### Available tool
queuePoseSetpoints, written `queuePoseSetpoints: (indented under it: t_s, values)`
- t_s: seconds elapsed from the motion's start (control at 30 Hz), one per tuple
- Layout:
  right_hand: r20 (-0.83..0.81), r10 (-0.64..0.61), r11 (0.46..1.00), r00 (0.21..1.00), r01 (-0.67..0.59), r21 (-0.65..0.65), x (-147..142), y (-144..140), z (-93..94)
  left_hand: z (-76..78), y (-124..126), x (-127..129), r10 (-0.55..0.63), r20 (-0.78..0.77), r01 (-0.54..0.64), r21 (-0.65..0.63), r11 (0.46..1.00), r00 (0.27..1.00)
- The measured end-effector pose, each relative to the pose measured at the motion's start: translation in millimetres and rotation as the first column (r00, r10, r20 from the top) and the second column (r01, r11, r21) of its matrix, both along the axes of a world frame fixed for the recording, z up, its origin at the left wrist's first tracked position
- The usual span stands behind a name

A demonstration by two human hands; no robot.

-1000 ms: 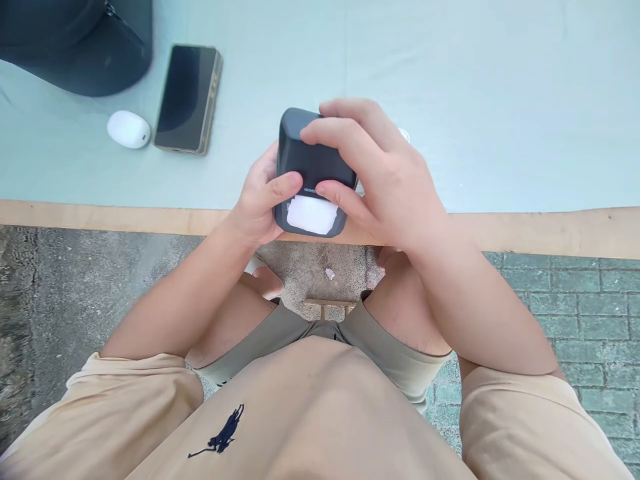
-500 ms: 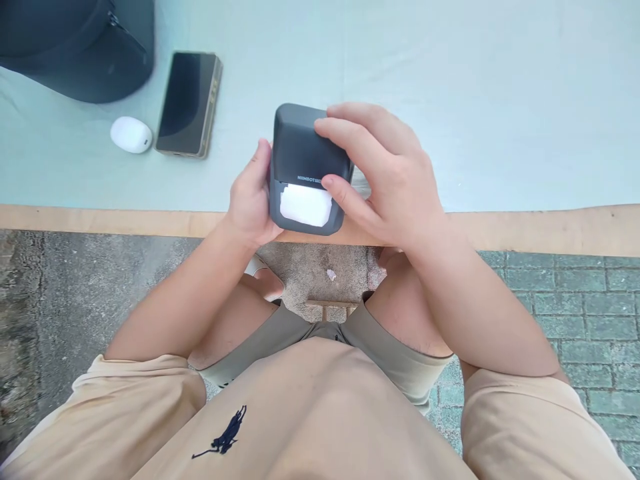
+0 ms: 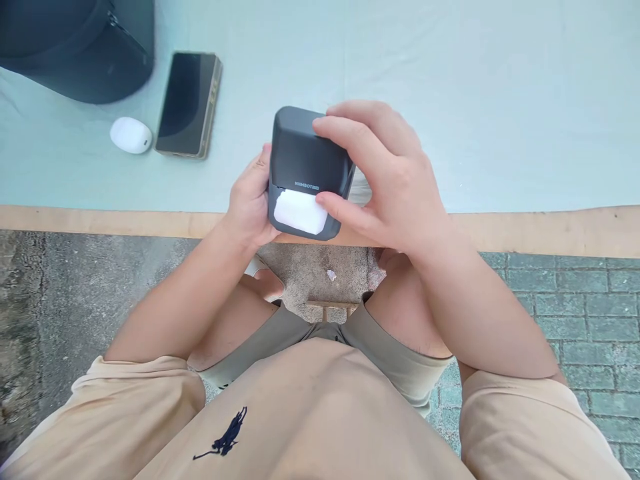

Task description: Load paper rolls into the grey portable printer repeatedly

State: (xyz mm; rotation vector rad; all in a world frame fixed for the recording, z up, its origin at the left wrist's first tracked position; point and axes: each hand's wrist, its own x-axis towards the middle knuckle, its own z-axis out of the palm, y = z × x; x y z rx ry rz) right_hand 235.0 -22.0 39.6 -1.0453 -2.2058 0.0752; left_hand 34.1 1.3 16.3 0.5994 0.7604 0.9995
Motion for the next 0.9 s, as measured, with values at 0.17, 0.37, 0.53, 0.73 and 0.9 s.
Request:
queuePoseSetpoints:
  t_s: [0.17, 0.37, 0.53, 0.73, 0.9]
  values:
    - [0.028, -0.012, 1.0, 1.0, 0.013, -0.015, 1.5, 2.6, 2.4, -4.5, 1.9, 0.9, 0.007, -0.028, -0.007, 0.004, 1.0, 1.0]
    - [-0.149, -0.2, 0.955, 0.968, 0.227, 0.192, -6.0, 0.3, 3.4, -12.9, 2.6, -1.7, -0.165, 0.091, 0.149, 0.154, 0.977, 0.982]
    - [-0.387, -0.304, 0.939, 0.87, 0.342, 0.03, -19.5, -8.8, 8.8, -16.5, 0.5, -4.6, -0.11, -0.002, 0.109, 0.201, 0.974, 0.994]
    - [-0.076, -0.291, 0.956, 0.954, 0.292, 0.004, -11.4, -0.8, -0.8, -12.5, -2.6, -3.9, -0.133, -0.032, 0.137, 0.204, 0.969, 0.991]
    - [0.196, -0.199, 0.971, 0.96, 0.22, -0.093, 5.7, 6.8, -11.0, -11.7, -4.8, -4.0, -0.159, -0.09, 0.175, 0.213, 0.961, 0.983]
